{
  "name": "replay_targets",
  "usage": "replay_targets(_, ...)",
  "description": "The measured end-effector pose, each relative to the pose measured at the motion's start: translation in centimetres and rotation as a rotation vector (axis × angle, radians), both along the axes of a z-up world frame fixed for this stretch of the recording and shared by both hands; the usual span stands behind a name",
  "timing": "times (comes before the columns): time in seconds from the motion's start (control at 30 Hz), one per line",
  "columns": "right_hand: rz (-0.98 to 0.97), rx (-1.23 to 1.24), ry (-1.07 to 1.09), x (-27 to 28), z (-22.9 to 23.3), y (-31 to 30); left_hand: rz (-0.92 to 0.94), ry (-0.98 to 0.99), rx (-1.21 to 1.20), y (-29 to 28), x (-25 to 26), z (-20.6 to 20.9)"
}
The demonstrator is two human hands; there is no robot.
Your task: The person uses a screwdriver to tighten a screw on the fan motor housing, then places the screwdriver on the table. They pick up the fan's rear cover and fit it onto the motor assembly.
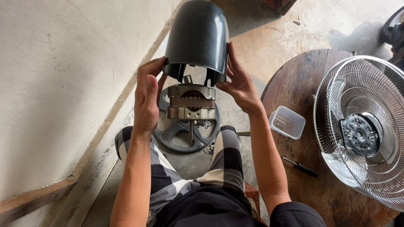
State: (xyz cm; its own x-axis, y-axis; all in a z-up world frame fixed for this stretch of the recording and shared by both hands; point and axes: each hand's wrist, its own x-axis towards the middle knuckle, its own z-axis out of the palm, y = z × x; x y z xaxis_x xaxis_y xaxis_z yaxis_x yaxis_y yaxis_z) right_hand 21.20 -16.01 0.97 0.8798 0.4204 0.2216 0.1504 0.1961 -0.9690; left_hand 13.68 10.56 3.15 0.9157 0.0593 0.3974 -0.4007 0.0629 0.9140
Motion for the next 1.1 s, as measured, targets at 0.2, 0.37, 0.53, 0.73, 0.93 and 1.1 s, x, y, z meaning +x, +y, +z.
replay_targets(0.2,0.043,-0.042,-0.15,-1.3,-1.1,1.2,0.055,-0.03,0.013,0.5,-1.2,-1.3)
replay_targets(0.37,0.015,-0.052,-0.098,-2.4,-1.9,0.9,-0.029,0.022,-0.038,0.3,-2.8,-2.5)
replay_targets(0.53,-0.042,-0.08,0.005,-4.4,-2.2,0.9,-0.067,0.07,-0.041,0.1,-3.1,-3.4)
replay_targets(0.73,-0.114,-0.078,-0.014,-7.7,-2.7,1.6,-0.021,-0.013,0.086,0.2,-4.4,-4.3)
replay_targets(0.93,-0.182,-0.123,-0.061,-8.6,-4.1,1.8,-0.035,0.015,0.108,0.6,-5.0,-4.9)
replay_targets(1.1,-0.199,-0.1,-0.056,-9.1,-5.4,2.3,-0.17,0.228,-0.087,0.0,-4.6,-6.2)
